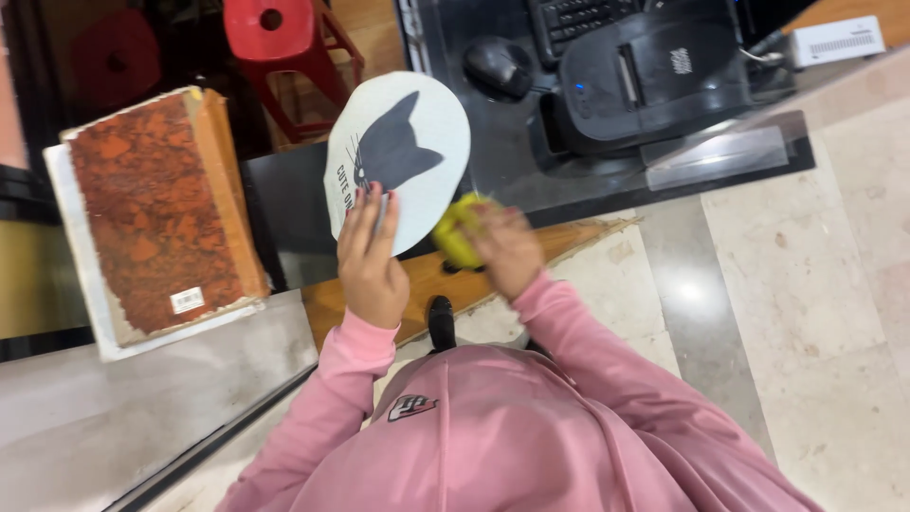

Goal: Cleaning a computer workstation including the keyboard, monitor, and desk surface.

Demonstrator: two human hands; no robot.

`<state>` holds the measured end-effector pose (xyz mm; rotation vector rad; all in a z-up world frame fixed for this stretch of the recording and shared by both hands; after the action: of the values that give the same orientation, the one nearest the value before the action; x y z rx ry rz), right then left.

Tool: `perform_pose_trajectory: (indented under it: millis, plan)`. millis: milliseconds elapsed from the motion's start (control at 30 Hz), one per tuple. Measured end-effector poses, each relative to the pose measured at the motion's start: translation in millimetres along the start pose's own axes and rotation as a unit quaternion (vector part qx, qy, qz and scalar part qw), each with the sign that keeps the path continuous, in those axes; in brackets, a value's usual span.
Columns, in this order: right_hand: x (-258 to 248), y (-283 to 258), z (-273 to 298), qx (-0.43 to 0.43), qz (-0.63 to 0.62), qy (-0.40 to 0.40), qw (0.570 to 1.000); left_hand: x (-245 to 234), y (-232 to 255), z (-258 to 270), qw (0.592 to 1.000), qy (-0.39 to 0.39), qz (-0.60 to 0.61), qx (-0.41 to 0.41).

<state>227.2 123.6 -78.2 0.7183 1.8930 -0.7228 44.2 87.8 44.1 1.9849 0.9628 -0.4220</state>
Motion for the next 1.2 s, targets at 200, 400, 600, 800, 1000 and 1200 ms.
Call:
perform_pose_trajectory:
  millis: [200, 400, 600, 800, 1000, 1200]
  plan:
    - [-82, 140, 133, 0.237, -0.026, 0.059, 0.969, 89, 48, 21, 0.985, -0.092, -0.141, 0.028]
    - [-47, 283, 537, 0.561, -0.09, 0.016, 0.823, 174, 80, 55, 0.976, -0.136, -0.171, -0.019]
    - [-76, 366, 840, 0.748, -0.043, 0.075, 0.658, 207, 143, 44, 0.947, -0.11, -0.272, -0.132]
    - [-138, 445, 872, 0.803, -0.101, 0.282, 0.515, 332, 238, 97, 0.99, -0.075, -0.079, -0.087]
    - [-158, 631, 661, 0.635, -0.368, 0.363, 0.574, 583, 79, 217, 0.876, -0.07, 0.271, -0.391]
    - [-225, 704, 288, 0.333, -0.414, 0.218, 0.819, 647, 64, 182, 0.813, -0.281, 0.198, -0.47]
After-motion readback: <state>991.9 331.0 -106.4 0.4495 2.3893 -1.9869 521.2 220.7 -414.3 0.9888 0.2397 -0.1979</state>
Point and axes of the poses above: each hand's wrist, its own z-axis away from the middle knuckle, its own x-axis out of the palm, y = z × x, the point moved 9 cm from there along -z, towards the middle knuckle, and after that the axes turned 4 degrees about -z, right-handed, at the moved point
